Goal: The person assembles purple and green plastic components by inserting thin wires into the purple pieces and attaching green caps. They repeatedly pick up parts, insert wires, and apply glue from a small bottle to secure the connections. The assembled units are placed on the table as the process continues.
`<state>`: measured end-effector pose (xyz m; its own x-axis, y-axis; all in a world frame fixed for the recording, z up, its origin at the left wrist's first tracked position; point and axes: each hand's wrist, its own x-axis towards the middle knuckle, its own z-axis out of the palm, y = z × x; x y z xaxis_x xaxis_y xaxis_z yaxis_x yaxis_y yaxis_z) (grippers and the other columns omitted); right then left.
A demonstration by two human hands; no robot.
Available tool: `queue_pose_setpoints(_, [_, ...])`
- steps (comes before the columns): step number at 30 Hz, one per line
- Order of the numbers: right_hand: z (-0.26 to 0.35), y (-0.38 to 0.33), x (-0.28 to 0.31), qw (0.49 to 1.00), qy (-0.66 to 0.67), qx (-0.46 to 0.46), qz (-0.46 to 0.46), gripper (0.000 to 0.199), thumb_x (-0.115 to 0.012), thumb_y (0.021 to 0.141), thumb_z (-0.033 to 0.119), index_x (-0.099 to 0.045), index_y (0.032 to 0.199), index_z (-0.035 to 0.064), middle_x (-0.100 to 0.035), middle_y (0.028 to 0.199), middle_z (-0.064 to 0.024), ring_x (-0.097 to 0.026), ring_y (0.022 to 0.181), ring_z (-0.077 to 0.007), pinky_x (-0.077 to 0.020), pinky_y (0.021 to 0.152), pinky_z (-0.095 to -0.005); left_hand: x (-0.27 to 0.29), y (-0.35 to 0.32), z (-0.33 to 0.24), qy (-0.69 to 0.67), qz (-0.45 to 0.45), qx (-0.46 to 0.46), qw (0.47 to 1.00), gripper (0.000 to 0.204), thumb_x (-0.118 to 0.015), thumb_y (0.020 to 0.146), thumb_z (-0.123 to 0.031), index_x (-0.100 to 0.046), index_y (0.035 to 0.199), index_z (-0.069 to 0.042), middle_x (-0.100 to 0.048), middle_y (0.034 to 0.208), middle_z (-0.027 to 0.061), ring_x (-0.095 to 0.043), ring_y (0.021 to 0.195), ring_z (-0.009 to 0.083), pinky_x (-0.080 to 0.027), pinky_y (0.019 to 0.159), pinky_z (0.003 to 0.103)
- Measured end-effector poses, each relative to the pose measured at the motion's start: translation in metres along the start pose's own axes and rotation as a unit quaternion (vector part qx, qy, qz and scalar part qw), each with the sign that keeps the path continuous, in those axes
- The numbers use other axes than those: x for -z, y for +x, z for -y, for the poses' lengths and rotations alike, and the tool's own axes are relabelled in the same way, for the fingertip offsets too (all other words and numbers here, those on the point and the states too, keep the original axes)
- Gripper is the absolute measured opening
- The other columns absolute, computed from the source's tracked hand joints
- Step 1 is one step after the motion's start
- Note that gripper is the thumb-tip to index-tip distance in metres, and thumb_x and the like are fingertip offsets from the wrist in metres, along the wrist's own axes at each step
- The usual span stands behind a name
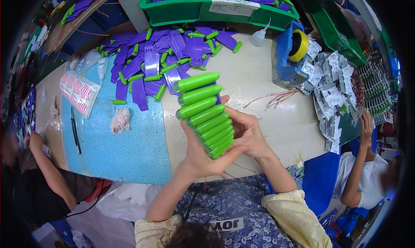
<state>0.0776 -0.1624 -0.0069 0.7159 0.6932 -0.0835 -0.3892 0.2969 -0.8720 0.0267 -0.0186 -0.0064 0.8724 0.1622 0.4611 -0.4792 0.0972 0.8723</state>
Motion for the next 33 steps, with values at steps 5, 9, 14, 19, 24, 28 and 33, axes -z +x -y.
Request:
queue_pose_setpoints(5, [0.001, -0.007, -0.007, 0.971, -0.204, 0.114, -0.055, 0.069, -0.078, 0.078, 0.002, -0.052, 0.141, -0.0055, -0.056, 0.141, -0.0185, -0.051, 0.134, -0.0278, -0.0387, 0.113, -0.0405, 0.005, -0.010, 0.002, 0.037, -0.022, 0.100, 0.994, 0.079, -0.086, 0.069, -0.005, -0.045, 0.136, 0.001, -0.050, 0.135, 0.0200, -0.050, 0.127, 0.0315, -0.041, 0.108, 0.046])
queue_pose_setpoints(9, [0.032, -0.009, -0.004, 0.906, -0.365, 0.205, -0.054, 0.070, -0.074, 0.074, -0.001, -0.052, 0.140, -0.0031, -0.053, 0.143, -0.0215, -0.047, 0.136, -0.0323, -0.0360, 0.114, -0.0423, 0.016, -0.007, 0.001, 0.072, 0.006, 0.088, 0.994, 0.077, -0.084, 0.073, -0.002, -0.041, 0.137, 0.001, -0.054, 0.130, 0.0176, -0.056, 0.120, 0.0271, -0.046, 0.102, 0.041])
queue_pose_setpoints(14, [0.051, 0.000, -0.034, 0.926, -0.304, 0.218, -0.040, 0.095, -0.084, 0.069, 0.014, -0.036, 0.149, -0.0035, -0.046, 0.149, -0.0237, -0.044, 0.139, -0.0332, -0.0312, 0.115, -0.0441, 0.010, -0.013, 0.015, 0.015, 0.055, 0.082, 0.995, 0.093, -0.079, 0.079, 0.004, -0.020, 0.151, -0.001, -0.051, 0.135, 0.0161, -0.061, 0.116, 0.0221, -0.053, 0.096, 0.035])
queue_pose_setpoints(19, [0.064, 0.012, -0.037, 0.894, -0.372, 0.248, -0.005, 0.065, -0.079, 0.079, 0.011, -0.050, 0.136, -0.0031, -0.054, 0.141, -0.0223, -0.054, 0.129, -0.0321, -0.0397, 0.108, -0.0419, 0.011, -0.021, 0.009, 0.014, 0.034, 0.134, 0.990, 0.100, -0.077, 0.078, 0.006, -0.015, 0.156, -0.003, -0.049, 0.137, 0.0158, -0.060, 0.118, 0.0231, -0.053, 0.095, 0.038])
queue_pose_setpoints(24, [0.074, 0.019, -0.048, 0.921, -0.237, 0.239, -0.193, 0.032, -0.069, 0.088, 0.000, -0.063, 0.119, -0.0033, -0.067, 0.124, -0.0145, -0.063, 0.114, -0.0239, -0.0492, 0.097, -0.0344, 0.070, 0.056, -0.051, -0.018, -0.049, 0.123, 0.991, 0.065, -0.079, 0.078, 0.000, -0.047, 0.134, -0.002, -0.065, 0.110, 0.0118, -0.066, 0.099, 0.0204, -0.055, 0.086, 0.037])
queue_pose_setpoints(28, [0.063, 0.014, -0.026, 0.942, -0.219, 0.142, -0.213, 0.025, -0.067, 0.092, 0.002, -0.064, 0.117, -0.0041, -0.069, 0.118, -0.0114, -0.064, 0.108, -0.0181, -0.0498, 0.093, -0.0312, 0.190, 0.218, -0.104, -0.010, -0.172, 0.184, 0.968, 0.042, -0.074, 0.092, -0.013, -0.052, 0.123, 0.005, -0.064, 0.116, 0.0209, -0.070, 0.102, 0.0282, -0.061, 0.089, 0.038])
queue_pose_setpoints(33, [0.045, 0.019, -0.023, 0.946, -0.240, 0.113, -0.188, 0.018, -0.068, 0.093, 0.003, -0.068, 0.110, -0.0027, -0.070, 0.110, -0.0093, -0.065, 0.101, -0.0149, -0.0503, 0.091, -0.0298, 0.325, 0.352, -0.043, 0.323, -0.299, 0.189, 0.878, 0.059, -0.083, 0.081, -0.030, -0.060, 0.123, 0.004, -0.063, 0.120, 0.0217, -0.065, 0.106, 0.0296, -0.053, 0.086, 0.038])
